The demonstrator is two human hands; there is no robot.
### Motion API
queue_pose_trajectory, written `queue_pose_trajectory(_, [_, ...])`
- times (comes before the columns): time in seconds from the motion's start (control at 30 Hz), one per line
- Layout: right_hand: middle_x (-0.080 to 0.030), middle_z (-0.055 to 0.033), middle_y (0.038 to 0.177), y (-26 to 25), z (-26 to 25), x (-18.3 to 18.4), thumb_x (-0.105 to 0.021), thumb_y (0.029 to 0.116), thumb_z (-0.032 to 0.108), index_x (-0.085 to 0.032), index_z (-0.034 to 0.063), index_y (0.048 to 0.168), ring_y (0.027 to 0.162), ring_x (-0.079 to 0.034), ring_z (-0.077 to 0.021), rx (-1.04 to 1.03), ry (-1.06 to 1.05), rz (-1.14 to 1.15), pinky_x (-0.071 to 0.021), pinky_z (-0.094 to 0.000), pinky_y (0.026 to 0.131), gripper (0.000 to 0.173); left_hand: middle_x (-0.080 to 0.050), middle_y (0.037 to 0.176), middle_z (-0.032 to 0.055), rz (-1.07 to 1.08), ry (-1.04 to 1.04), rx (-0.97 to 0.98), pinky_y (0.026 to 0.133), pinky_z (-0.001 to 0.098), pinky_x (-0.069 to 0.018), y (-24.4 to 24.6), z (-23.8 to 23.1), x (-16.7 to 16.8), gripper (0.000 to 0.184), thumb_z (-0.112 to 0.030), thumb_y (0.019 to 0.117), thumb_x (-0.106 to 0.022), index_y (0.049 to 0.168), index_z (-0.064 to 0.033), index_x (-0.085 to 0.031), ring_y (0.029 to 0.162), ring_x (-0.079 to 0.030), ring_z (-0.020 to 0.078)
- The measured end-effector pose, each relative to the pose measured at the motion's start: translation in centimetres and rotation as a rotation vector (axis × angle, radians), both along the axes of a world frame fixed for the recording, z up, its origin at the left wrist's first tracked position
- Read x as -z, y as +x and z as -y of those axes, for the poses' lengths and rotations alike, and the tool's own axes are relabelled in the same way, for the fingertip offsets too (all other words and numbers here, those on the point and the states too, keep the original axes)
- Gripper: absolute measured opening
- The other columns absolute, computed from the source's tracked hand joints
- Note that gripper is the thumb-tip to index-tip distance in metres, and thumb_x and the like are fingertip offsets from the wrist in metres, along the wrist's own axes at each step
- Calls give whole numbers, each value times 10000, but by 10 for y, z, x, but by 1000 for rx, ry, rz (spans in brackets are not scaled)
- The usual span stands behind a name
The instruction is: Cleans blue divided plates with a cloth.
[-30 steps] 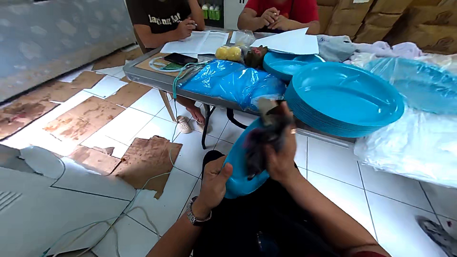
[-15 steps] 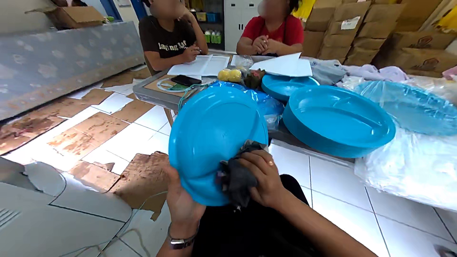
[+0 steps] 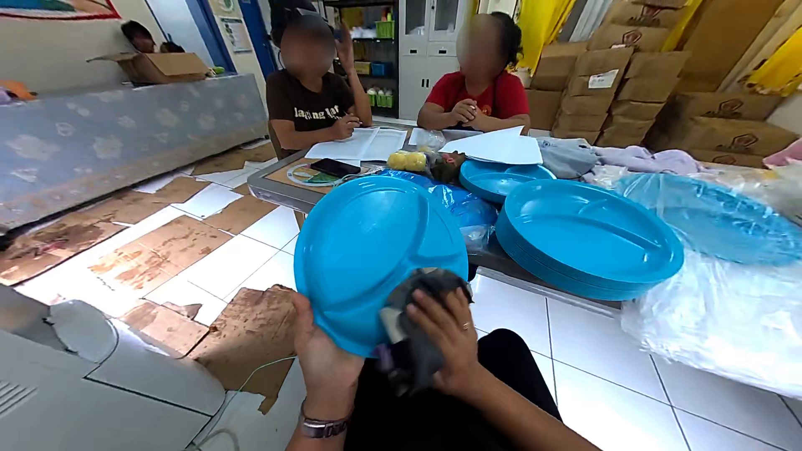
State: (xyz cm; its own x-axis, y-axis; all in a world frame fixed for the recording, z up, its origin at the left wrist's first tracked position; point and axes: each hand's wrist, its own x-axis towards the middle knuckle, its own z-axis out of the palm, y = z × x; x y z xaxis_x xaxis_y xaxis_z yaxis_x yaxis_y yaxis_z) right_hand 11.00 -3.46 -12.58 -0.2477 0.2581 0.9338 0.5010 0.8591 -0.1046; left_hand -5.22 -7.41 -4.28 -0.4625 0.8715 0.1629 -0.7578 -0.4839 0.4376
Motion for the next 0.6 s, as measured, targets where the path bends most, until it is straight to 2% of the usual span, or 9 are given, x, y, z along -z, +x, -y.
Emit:
queue_pose_trajectory(0.07, [-484,-84,1566,19,-15,1,-343,1090,445,-508,107,1469,1522,-332,-216,-91,-204,-179,-215,-440,1280,534,-735,1063,97,53,62,77,872,446,-619,-5,0,9,604,-509,1092,-173,1197,-99,-603,1029,-725,214])
queue_pose_trajectory(0.1, [-534,-142,1505,27,-18,-3,-396,1090,432,-526,9,1427,1464,-419,-173,-125,-325,-287,-308,-381,1242,557,-737,1070,101,43,90,93,878,444,-619,-5,1,14,567,-505,1091,-230,1196,-98,-611,1038,-725,215])
queue_pose_trajectory(0.13, [-640,-176,1327,33,-22,-10,-443,1072,408,-572,-95,1312,1268,-582,-104,-101,-416,-389,-458,-305,1105,572,-740,1073,104,26,122,109,885,438,-617,-4,3,19,507,-492,1079,-335,1189,-95,-631,1042,-726,214])
queue_pose_trajectory(0.2, [-681,-162,1103,45,-34,-34,-446,1073,366,-573,-152,1214,1028,-659,-50,-63,-519,-430,-547,-249,941,552,-747,1084,77,-55,165,141,910,405,-609,-1,9,27,436,-503,1006,-535,1177,-126,-674,1053,-722,182])
queue_pose_trajectory(0.3, [-627,-225,1316,49,-40,-59,-490,1043,323,-576,-91,1325,1270,-585,-225,60,-438,-340,-465,-410,1091,508,-752,1123,24,-210,216,177,961,366,-585,7,15,32,441,-537,927,-635,1191,-192,-713,1088,-709,143])
queue_pose_trajectory(0.43, [-324,-226,1637,11,-11,-60,-494,1026,407,-534,17,1458,1546,-221,-419,21,-257,-70,-189,-624,1242,583,-760,1099,0,-371,178,164,939,332,-588,12,18,35,423,-542,945,-614,1170,-207,-740,1053,-713,108])
queue_pose_trajectory(0.5, [-465,-117,1583,-15,15,-65,-499,996,402,-560,131,1461,1510,-340,-366,-33,-134,129,-258,-615,1208,542,-761,951,-58,-496,-19,81,824,193,-580,17,38,47,316,-352,1066,-477,1041,-176,-738,910,-703,-7])
queue_pose_trajectory(0.53, [-519,-53,1549,-24,24,-70,-510,989,409,-572,168,1454,1481,-403,-314,-30,-63,239,-312,-568,1180,528,-695,808,-44,-604,-167,-18,744,134,-527,21,51,50,270,-98,1048,-399,924,-63,-636,788,-639,-46])
queue_pose_trajectory(0.6, [-593,-29,1480,-33,26,-82,-510,970,419,-625,159,1399,1412,-497,-283,-30,26,335,-375,-501,1107,514,-699,747,-56,-711,-179,-50,720,108,-510,10,62,78,193,29,949,-484,834,4,-637,752,-636,-71])
